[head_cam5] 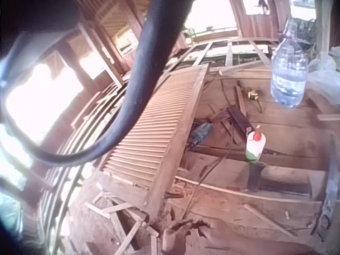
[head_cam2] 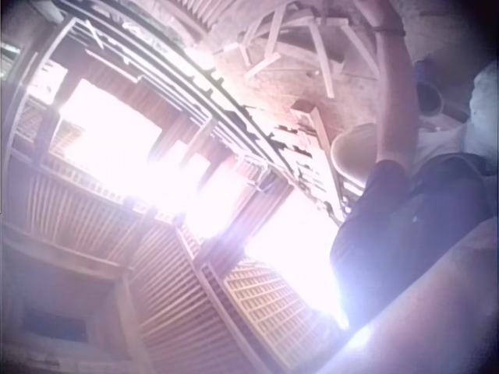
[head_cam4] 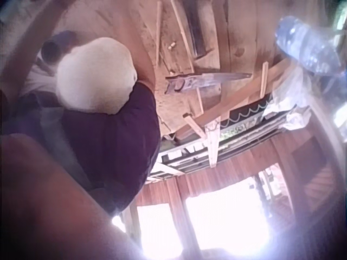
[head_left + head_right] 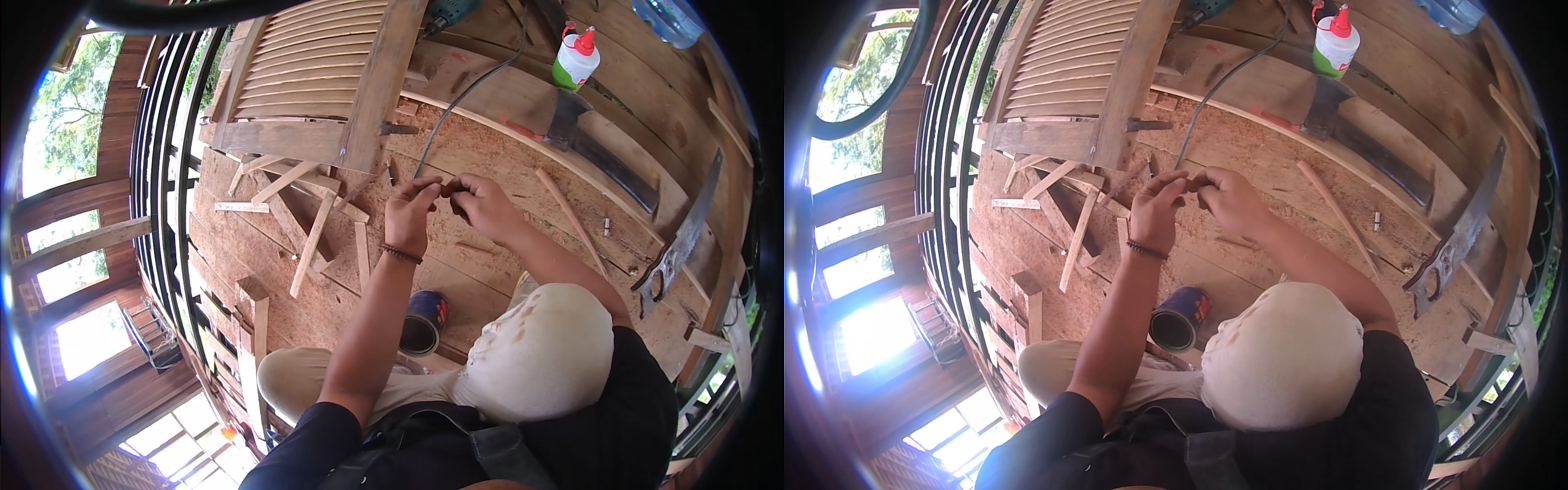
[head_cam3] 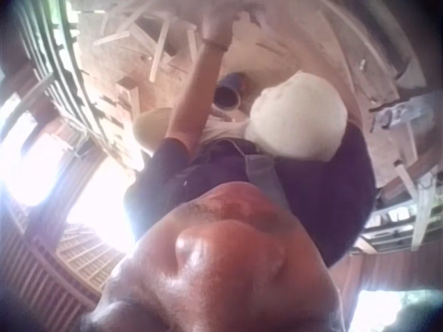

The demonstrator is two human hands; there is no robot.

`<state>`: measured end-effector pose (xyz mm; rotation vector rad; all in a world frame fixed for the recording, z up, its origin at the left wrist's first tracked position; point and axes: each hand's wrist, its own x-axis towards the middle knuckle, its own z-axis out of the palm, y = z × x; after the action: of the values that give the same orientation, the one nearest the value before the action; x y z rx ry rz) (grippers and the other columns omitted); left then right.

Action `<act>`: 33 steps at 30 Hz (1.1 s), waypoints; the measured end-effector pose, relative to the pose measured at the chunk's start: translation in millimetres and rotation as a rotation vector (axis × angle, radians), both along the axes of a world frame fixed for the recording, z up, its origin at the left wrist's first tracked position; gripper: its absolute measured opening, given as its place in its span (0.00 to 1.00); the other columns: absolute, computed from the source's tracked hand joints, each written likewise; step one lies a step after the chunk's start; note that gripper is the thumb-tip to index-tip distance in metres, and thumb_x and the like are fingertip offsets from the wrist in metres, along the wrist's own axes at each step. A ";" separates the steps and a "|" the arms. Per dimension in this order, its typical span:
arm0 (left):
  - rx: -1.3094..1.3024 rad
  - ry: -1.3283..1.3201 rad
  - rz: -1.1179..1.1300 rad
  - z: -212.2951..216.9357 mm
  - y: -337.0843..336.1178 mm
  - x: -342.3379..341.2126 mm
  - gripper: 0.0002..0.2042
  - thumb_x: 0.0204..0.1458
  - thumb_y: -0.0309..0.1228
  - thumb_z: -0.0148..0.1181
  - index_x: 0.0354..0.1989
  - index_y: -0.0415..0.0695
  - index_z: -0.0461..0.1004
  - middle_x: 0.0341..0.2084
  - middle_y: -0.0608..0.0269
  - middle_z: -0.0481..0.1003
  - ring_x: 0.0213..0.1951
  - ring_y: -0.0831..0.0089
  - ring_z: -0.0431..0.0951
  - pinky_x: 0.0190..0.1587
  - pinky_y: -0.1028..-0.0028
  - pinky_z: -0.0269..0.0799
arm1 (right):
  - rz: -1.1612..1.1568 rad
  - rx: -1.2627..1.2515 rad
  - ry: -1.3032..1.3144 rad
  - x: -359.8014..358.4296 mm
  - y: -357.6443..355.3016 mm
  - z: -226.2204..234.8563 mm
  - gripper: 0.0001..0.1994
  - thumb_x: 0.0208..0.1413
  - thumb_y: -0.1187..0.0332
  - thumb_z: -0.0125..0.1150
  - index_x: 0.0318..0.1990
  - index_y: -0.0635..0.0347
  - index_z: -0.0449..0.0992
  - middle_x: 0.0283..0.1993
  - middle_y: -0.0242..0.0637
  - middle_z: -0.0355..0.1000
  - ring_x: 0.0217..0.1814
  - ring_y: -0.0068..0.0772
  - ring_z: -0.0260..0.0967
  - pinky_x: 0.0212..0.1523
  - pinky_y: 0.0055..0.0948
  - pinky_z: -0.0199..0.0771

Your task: The person assembles a wooden slatted panel by inserting small wooden dowels into pre-drilled holes. They use a hammer to tap the dowels into place and apply wood glue to the dowels before insertion. The person works on the panel while kneeling on a wooden floor.

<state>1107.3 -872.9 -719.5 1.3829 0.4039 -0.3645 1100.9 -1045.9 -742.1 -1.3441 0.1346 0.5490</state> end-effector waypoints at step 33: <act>-0.623 0.092 0.308 -11.8 10.6 53.0 0.14 0.69 0.37 0.47 0.55 0.44 0.73 0.51 0.62 0.77 0.55 0.67 0.76 0.60 0.65 0.71 | -0.034 -0.646 -0.717 84.1 67.1 19.4 0.09 0.56 0.64 0.59 0.32 0.61 0.76 0.29 0.49 0.76 0.34 0.56 0.76 0.35 0.52 0.74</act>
<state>1160.4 -862.2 -731.3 0.6853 0.5174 -0.2674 1185.0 -978.9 -722.7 -2.0866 -0.2782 -0.0506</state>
